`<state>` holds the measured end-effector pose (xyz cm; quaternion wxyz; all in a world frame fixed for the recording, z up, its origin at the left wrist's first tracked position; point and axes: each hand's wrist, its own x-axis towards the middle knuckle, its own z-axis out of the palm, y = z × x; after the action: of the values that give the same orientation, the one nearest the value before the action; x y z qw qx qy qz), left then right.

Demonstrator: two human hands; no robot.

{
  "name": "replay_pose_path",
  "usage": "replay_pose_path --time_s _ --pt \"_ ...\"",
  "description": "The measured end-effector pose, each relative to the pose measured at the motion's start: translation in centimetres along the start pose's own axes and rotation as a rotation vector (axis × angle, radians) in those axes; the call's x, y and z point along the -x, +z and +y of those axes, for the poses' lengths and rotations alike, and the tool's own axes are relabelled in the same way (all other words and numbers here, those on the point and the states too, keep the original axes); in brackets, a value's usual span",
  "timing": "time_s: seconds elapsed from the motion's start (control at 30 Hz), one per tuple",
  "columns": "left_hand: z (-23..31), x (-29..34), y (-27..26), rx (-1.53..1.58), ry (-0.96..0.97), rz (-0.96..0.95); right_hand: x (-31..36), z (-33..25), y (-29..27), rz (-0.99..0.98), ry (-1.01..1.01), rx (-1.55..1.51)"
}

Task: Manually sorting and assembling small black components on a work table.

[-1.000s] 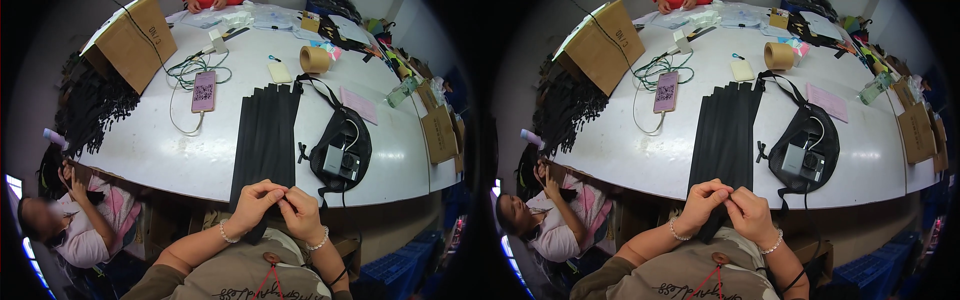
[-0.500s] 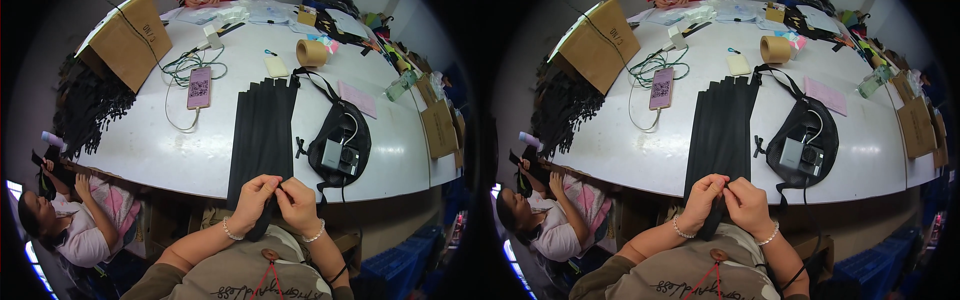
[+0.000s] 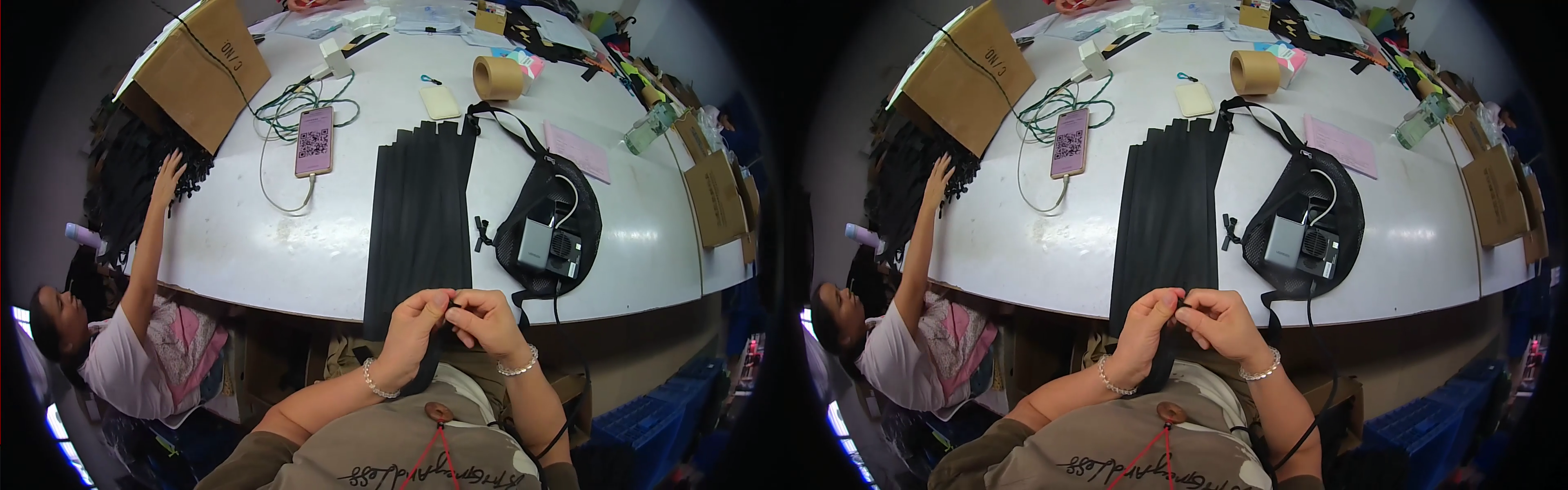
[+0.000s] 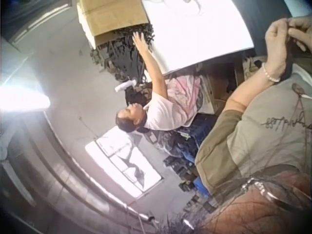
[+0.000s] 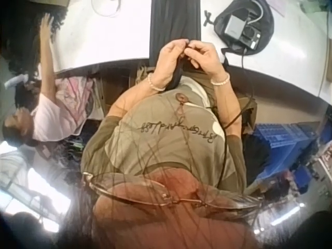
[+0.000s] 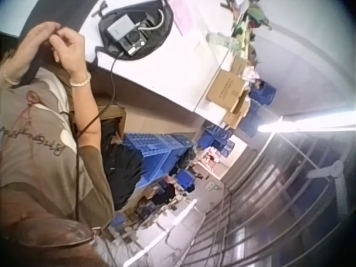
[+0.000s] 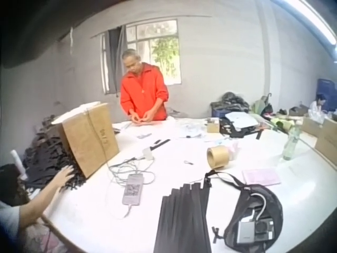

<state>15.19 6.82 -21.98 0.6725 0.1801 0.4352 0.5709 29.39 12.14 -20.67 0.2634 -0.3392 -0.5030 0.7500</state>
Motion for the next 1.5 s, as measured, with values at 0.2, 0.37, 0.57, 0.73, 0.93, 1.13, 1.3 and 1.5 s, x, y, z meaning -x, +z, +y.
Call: replay_pose_path --time_s 0.2,0.37,0.57,0.73,0.93,1.13,1.3,1.5 --pt "0.9 -1.0 -0.2 -0.287 0.227 -0.075 0.6 1.1 2.1 0.380 -0.282 0.340" --pt "1.2 -1.0 -1.3 -0.275 0.315 -0.159 1.1 1.4 2.8 0.477 -0.389 0.307" --pt "0.9 -1.2 -2.0 -0.228 0.354 -0.209 1.4 1.3 3.1 0.465 -0.392 0.240" --pt "0.8 -1.2 -2.2 -0.215 0.393 -0.241 1.6 1.0 3.6 0.468 -0.322 0.160" --pt "2.0 -1.0 -1.9 -0.424 0.445 -0.303 2.0 0.6 3.3 0.373 -0.131 0.055" --pt "2.5 -1.2 -1.6 -0.431 0.225 -0.379 1.7 -0.2 1.2 0.114 0.131 -0.266" --pt "1.5 -1.7 -2.1 -0.162 -0.009 -0.307 1.4 0.4 1.5 0.092 0.137 -0.440" --pt "2.1 -1.5 -2.1 -0.253 0.097 -0.342 1.1 0.4 2.5 0.219 0.039 -0.245"
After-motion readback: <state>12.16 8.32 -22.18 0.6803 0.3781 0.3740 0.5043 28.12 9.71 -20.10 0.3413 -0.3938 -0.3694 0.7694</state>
